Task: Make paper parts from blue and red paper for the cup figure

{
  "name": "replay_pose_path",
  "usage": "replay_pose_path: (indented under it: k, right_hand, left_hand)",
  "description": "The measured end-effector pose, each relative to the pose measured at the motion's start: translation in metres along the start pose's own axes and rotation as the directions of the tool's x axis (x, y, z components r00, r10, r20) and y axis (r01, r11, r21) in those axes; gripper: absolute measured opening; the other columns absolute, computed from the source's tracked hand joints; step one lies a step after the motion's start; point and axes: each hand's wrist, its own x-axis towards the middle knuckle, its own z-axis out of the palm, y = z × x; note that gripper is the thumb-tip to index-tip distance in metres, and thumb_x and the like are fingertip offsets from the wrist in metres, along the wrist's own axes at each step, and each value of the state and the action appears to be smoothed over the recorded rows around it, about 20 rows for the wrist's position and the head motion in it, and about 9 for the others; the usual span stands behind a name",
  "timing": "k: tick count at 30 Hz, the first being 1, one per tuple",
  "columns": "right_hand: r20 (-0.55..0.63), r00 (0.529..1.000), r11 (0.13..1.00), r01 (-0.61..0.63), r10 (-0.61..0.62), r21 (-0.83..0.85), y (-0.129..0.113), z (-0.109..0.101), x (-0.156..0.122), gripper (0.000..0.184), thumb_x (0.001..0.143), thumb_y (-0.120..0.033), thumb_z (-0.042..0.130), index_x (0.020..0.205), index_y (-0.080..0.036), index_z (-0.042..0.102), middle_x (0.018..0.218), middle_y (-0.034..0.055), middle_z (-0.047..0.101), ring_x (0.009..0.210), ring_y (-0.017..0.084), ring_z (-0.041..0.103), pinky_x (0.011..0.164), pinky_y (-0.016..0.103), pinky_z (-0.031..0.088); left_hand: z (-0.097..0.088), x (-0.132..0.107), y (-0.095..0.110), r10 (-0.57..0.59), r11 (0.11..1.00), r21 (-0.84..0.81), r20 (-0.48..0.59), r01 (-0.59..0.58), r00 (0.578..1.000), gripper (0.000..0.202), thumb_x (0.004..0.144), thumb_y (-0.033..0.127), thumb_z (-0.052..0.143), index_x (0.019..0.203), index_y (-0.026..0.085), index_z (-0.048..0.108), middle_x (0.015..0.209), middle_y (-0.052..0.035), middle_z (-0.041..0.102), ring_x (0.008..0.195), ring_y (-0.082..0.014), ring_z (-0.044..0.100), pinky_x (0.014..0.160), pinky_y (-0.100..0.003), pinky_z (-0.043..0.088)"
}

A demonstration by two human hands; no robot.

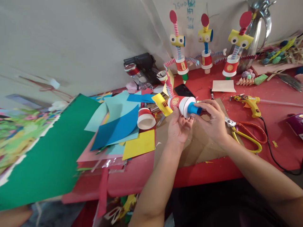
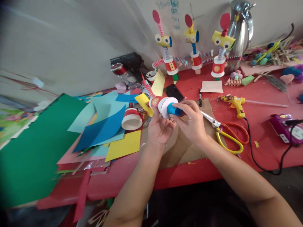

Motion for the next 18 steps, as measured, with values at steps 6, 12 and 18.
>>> replay_pose_path:
  k: [6,12,18]
  right_hand:
    - [0.003,1.000,0.999,0.031,-0.031,-0.016,0.0021,-0.0007,0.0006,0.023,0.087,-0.021,0.068,0.108,-0.028,0.073,0.108,0.0054,0.065,0.099,0.020,0.065,0.083,0.039,0.060]
    - [-0.006,0.995,0.993,0.099,-0.100,-0.058,0.0032,-0.0012,0.0010,0.024,0.089,-0.021,0.066,0.110,-0.027,0.074,0.108,0.0055,0.064,0.097,0.020,0.065,0.086,0.040,0.059]
    - [0.070,0.994,0.988,0.088,-0.080,-0.126,0.0010,-0.0015,-0.0001,0.039,0.090,-0.030,0.067,0.129,-0.034,0.065,0.121,0.0065,0.061,0.112,0.022,0.062,0.097,0.043,0.057]
  left_hand:
    - [-0.0012,-0.0002,-0.0019,0.024,1.000,0.003,-0.001,-0.024,1.000,0.020,0.087,0.041,0.069,0.095,0.022,0.071,0.102,-0.0050,0.075,0.116,-0.0218,0.064,0.095,-0.031,0.050]
    - [0.0038,-0.0049,-0.0016,0.010,1.000,-0.003,0.021,-0.010,1.000,0.026,0.095,0.042,0.058,0.094,0.019,0.071,0.096,-0.0052,0.075,0.104,-0.0182,0.067,0.092,-0.028,0.051]
    - [0.0044,-0.0050,-0.0007,-0.060,0.998,-0.012,0.048,0.061,0.997,0.033,0.098,0.048,0.050,0.101,0.023,0.071,0.089,-0.0022,0.073,0.087,-0.0157,0.068,0.076,-0.024,0.054]
